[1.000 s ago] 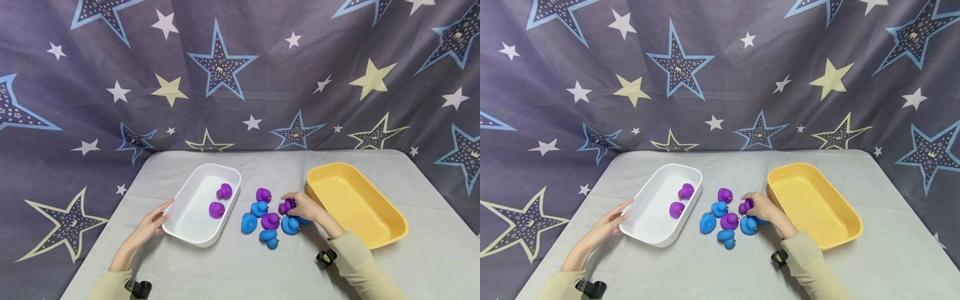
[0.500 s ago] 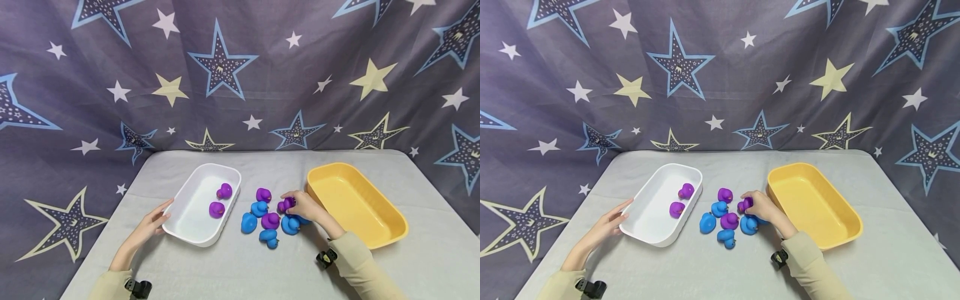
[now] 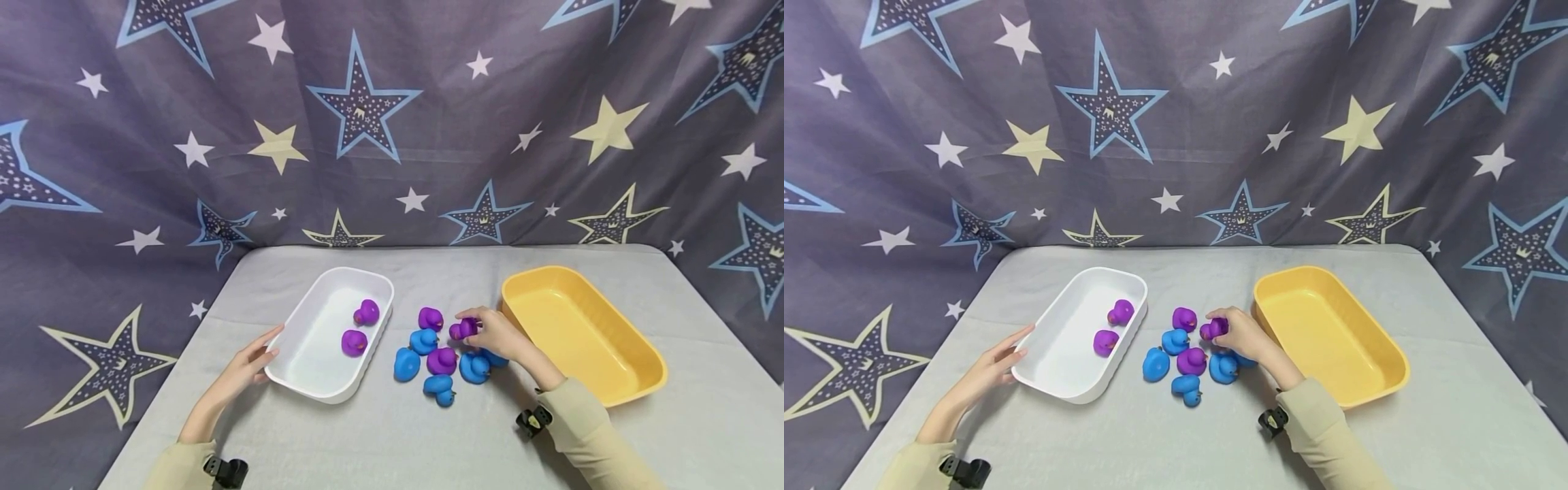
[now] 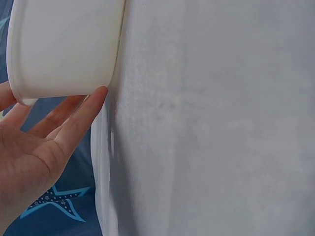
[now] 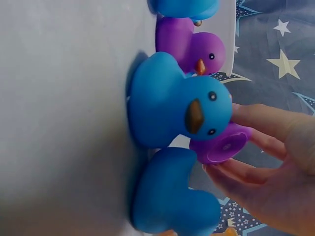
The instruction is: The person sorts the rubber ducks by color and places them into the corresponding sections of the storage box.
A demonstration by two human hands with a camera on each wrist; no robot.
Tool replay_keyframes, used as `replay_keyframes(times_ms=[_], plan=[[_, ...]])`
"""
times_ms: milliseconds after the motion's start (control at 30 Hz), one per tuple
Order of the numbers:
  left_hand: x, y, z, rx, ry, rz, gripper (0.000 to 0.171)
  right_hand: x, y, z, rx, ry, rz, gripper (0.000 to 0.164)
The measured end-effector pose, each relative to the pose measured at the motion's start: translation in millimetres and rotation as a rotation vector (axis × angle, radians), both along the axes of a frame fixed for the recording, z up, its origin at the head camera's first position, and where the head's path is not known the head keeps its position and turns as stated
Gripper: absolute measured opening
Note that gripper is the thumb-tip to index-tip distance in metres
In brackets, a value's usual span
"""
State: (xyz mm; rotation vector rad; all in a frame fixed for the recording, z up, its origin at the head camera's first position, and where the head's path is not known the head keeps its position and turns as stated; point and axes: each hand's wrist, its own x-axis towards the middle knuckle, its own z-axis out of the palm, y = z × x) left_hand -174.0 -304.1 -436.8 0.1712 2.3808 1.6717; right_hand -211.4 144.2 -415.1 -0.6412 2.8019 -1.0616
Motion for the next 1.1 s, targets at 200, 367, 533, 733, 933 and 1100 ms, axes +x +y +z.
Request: replay_keyframes(times_ms=[200,367,533,733,933,1100], plan=[[-0.2,0.5,0.1,-0.002,0.000,0.005,0.056,1.5,-1.8,3.5,-0.020,0.017,0.010,0.039],[-0.7,0.5,-0.4,-0.007,0.001,0.005,0.056,2.6,-4.5,6.2,-0.045,0.032,0.025,0.038],[-0.9,0.1,-1.5,-0.009,0.002,0.010,0.055,4.8,-9.5,10.3,-0.086,0.038,0.041,0.038],[-0.6,0.5,-1.7,-0.003,0.002,0.015,0.055,8.3,-15.9,14.7,-0.117,0.062,0.048,0.038],[-0.5,1.0,-1.1,-0.007,0.000,0.022,0.055,9.4,-22.5,13.9,-0.136,0.069,0.031,0.039],[-0.6,0.8,-1.0,-0.004,0.001,0.022,0.055,10.5,-30.5,15.2,-0.141,0.024,0.018,0.040]])
